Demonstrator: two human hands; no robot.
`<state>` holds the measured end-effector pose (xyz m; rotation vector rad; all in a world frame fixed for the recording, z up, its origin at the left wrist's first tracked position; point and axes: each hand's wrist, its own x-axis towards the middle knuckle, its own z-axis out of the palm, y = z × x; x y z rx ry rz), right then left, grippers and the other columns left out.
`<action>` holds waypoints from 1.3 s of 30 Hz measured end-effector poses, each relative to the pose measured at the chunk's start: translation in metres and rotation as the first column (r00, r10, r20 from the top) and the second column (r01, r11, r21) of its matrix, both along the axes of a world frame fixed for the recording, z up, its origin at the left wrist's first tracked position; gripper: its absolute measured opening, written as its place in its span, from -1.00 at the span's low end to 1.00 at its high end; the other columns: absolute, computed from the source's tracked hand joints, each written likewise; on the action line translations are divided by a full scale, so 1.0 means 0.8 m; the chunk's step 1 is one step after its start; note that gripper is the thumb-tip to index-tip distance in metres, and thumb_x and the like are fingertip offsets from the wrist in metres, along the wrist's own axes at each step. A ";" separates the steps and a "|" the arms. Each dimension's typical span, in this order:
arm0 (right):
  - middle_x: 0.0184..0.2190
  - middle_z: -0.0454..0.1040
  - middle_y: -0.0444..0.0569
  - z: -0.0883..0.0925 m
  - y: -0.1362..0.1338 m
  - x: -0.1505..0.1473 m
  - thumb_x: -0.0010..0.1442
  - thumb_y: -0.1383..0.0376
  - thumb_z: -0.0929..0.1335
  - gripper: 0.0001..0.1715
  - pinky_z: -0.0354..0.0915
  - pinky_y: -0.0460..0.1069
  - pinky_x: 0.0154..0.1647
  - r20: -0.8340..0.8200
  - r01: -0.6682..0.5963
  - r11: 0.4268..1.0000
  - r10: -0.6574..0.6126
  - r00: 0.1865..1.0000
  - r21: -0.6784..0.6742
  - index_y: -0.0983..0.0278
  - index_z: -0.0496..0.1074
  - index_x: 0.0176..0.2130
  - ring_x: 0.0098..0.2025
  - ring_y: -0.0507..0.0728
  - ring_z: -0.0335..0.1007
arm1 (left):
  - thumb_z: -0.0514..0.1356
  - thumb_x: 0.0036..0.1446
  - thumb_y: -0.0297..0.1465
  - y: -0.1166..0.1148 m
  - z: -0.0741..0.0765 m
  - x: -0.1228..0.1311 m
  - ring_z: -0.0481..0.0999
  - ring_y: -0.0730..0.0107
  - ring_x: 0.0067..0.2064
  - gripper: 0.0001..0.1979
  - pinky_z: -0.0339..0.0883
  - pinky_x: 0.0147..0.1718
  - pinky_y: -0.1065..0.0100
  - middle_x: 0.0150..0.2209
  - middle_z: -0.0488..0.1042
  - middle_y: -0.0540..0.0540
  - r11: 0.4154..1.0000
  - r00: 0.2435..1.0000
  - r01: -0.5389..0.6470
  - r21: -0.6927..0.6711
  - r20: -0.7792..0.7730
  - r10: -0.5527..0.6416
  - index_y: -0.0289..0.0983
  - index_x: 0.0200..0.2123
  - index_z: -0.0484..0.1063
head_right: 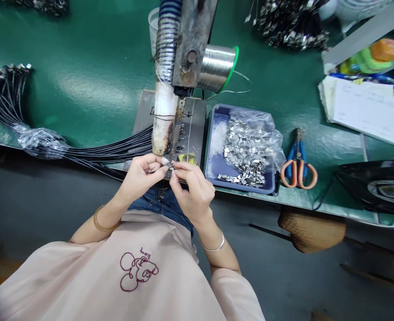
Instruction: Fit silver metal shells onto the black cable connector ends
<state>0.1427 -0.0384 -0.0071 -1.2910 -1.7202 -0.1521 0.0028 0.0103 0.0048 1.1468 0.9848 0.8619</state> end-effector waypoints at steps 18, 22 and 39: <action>-0.27 0.65 -0.07 0.004 -0.004 -0.001 0.18 0.49 0.44 -0.76 0.53 -0.07 -0.27 0.077 0.013 1.000 -0.013 0.997 -0.003 0.17 0.38 -0.30 -0.29 0.07 0.63 | 0.25 -0.01 -0.35 -0.001 -0.003 -0.001 -0.06 0.64 -0.58 -0.85 -0.16 -0.60 0.49 -0.66 0.01 0.18 0.996 0.999 0.011 0.084 -0.043 -0.007 -0.34 -0.47 0.43; -0.28 0.67 -0.04 0.004 -0.006 0.000 0.19 0.50 0.43 -0.77 0.53 -0.09 -0.26 0.098 -0.003 1.000 0.001 0.995 0.015 0.19 0.39 -0.29 -0.29 0.06 0.64 | 0.26 -0.01 -0.34 0.000 -0.004 -0.003 -0.04 0.64 -0.59 -0.84 -0.15 -0.60 0.49 -0.68 0.03 0.17 0.997 0.999 0.050 0.050 -0.006 -0.050 -0.35 -0.47 0.44; -0.70 0.23 -0.33 0.017 -0.025 0.010 0.26 0.36 0.40 -0.86 0.10 -0.16 -0.63 0.060 0.027 0.966 -0.012 0.998 -0.257 0.26 0.42 -0.38 -0.72 -0.10 0.17 | 0.18 0.08 -0.54 -0.031 -0.004 -0.007 0.24 0.56 -0.54 -0.85 0.13 -0.51 0.48 -0.58 0.34 0.04 0.855 0.971 0.077 0.513 -0.233 0.053 -0.30 -0.53 0.41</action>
